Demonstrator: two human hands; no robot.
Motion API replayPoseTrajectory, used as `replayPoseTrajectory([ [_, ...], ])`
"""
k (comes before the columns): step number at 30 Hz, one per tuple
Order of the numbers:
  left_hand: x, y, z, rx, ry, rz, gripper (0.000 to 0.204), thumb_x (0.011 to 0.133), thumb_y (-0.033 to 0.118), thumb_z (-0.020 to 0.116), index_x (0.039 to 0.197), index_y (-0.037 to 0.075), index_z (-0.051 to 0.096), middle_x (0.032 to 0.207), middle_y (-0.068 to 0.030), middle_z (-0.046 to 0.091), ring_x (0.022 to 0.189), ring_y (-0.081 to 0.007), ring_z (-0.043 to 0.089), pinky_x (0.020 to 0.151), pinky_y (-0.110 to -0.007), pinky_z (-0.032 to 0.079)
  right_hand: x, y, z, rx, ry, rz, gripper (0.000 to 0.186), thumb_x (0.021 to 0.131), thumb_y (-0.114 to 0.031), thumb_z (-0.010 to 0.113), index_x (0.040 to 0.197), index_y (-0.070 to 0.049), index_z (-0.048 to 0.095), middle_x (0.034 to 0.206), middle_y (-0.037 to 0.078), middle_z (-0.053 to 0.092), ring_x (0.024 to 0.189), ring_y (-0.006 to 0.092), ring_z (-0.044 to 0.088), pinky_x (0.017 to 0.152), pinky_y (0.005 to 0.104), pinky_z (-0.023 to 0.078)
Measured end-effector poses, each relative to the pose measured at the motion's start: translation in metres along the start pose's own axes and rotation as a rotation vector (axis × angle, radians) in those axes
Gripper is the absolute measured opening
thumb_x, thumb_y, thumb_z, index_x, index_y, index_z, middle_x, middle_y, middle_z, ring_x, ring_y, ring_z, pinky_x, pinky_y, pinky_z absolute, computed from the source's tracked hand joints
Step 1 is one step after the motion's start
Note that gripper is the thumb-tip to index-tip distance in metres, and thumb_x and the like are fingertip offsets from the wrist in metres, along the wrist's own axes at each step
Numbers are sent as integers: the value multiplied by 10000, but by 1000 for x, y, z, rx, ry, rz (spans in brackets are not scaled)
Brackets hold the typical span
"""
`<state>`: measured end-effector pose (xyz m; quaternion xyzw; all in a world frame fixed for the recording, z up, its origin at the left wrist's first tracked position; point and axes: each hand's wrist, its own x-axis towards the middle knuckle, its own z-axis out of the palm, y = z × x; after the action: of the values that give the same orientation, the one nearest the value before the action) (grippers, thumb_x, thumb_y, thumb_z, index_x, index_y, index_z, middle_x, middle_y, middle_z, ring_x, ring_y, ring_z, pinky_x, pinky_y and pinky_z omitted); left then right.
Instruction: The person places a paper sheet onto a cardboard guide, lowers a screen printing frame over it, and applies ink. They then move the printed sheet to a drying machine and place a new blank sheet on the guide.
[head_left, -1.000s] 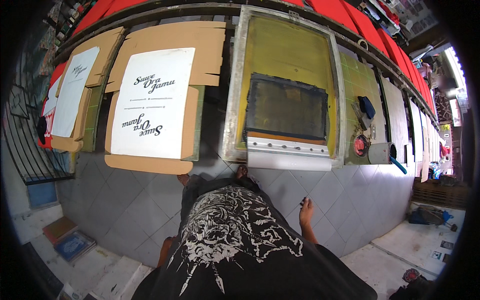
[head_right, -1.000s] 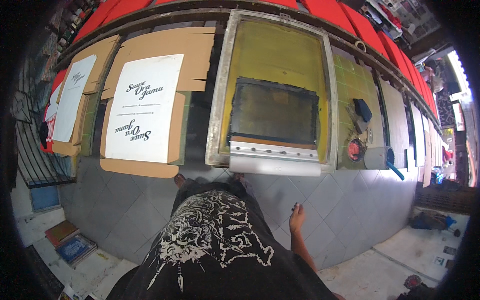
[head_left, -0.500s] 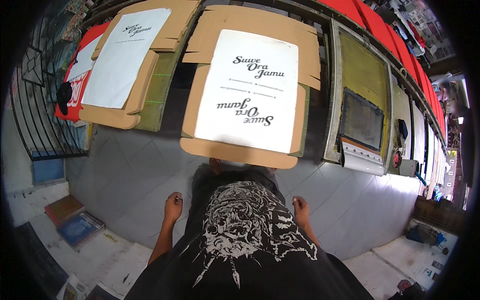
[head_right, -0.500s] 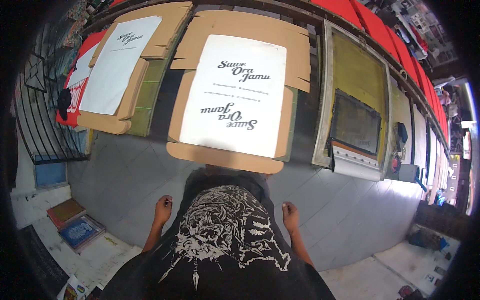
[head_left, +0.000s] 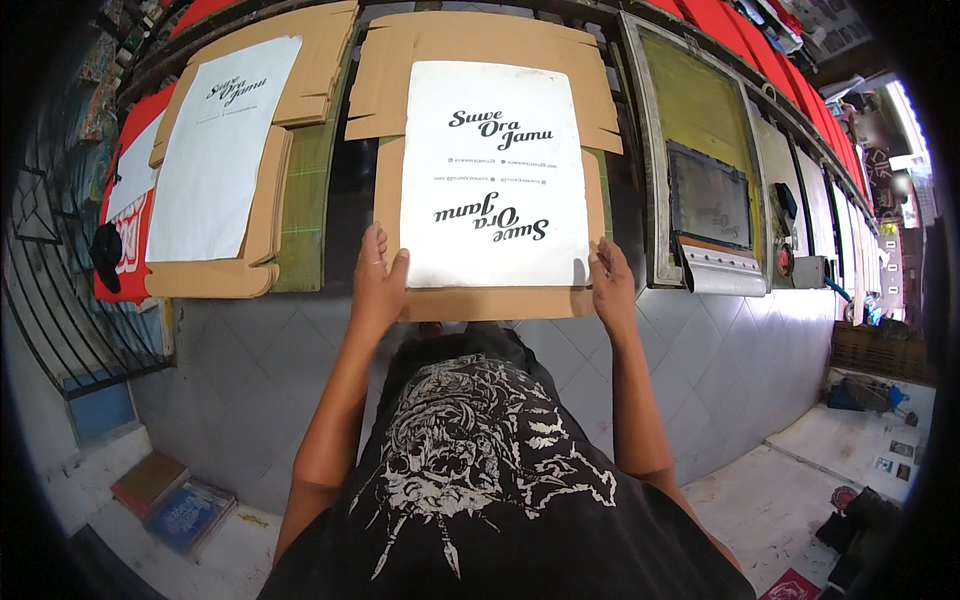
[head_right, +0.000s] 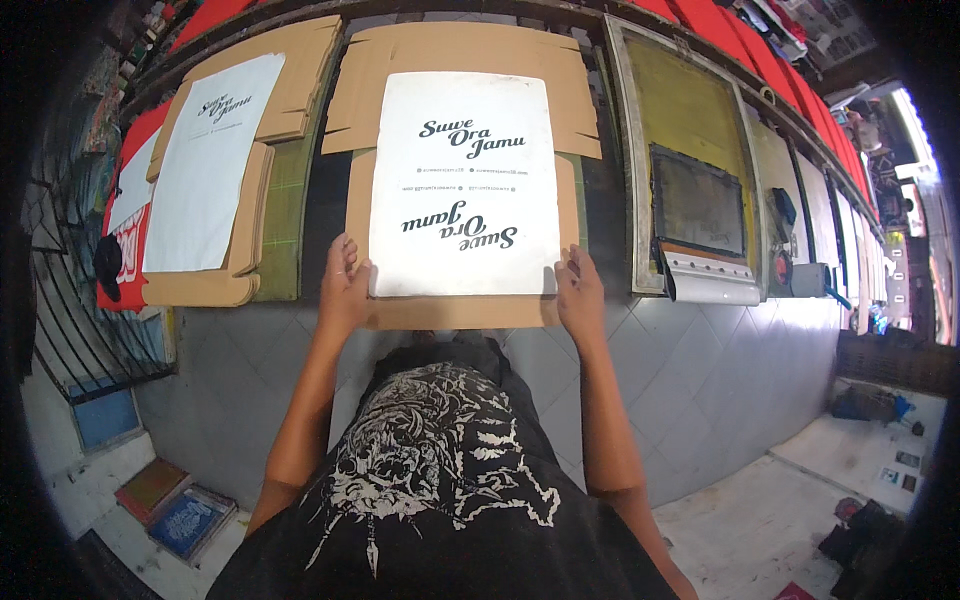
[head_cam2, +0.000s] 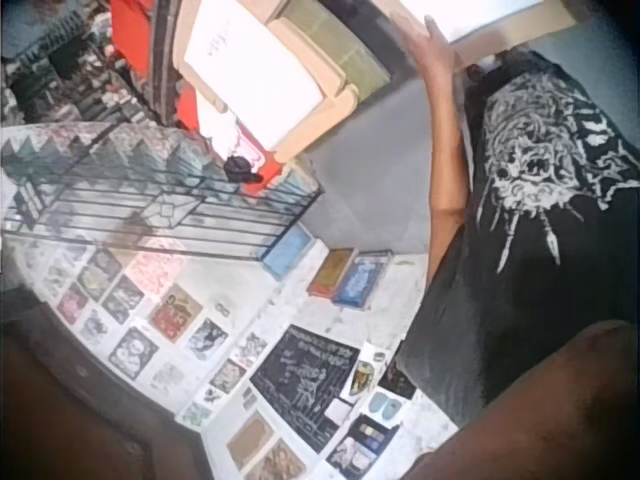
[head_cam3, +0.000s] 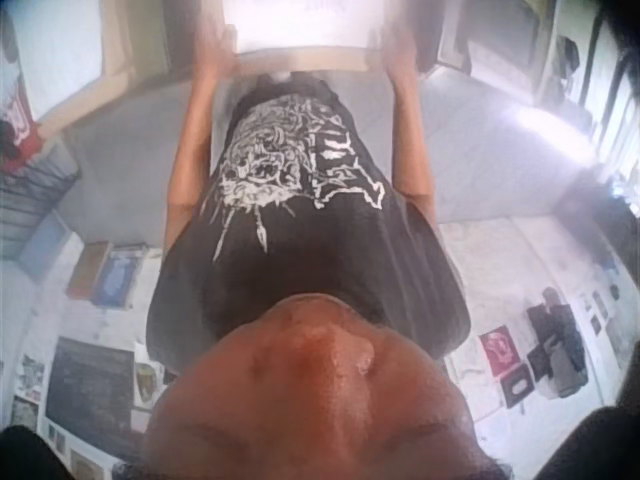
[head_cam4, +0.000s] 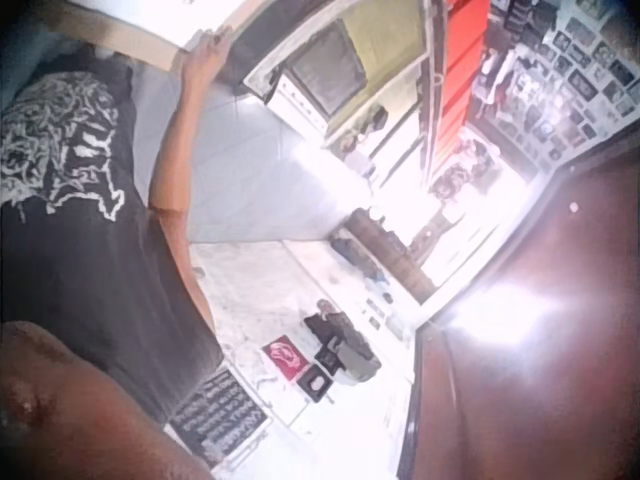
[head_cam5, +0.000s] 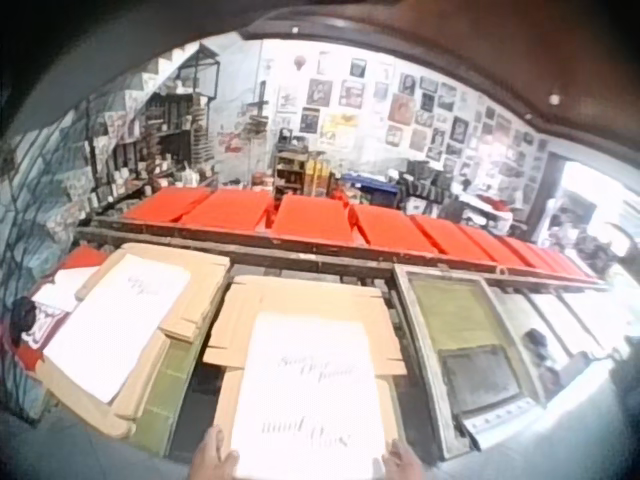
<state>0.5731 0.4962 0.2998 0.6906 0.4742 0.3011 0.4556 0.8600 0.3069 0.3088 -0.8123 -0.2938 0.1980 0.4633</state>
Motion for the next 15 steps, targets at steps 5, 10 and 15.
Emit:
replayPoseTrajectory([
  [5,8,9,13,198,-115,23,630,892,163,592,1371,-107,284,1324,-308,453,1210,-403,464,1049,-450,335,10,6,18,-27,28,42,442,928,-172,568,1279,78,470,1203,253,584,1110,296,590,955,354,444],
  [10,13,2,21,10,-104,51,605,922,191,552,1373,-109,282,1322,-300,456,1196,-351,486,1037,-416,352,18,9,22,71,78,105,424,919,-208,582,1226,80,524,1109,227,626,990,272,616,888,347,465],
  [15,27,21,17,-610,8,-388,501,951,117,496,1364,-108,323,1298,-227,481,1160,-244,518,990,-322,410,29,15,27,239,124,192,378,959,-232,523,1157,87,572,1017,147,635,928,186,579,821,304,456],
])
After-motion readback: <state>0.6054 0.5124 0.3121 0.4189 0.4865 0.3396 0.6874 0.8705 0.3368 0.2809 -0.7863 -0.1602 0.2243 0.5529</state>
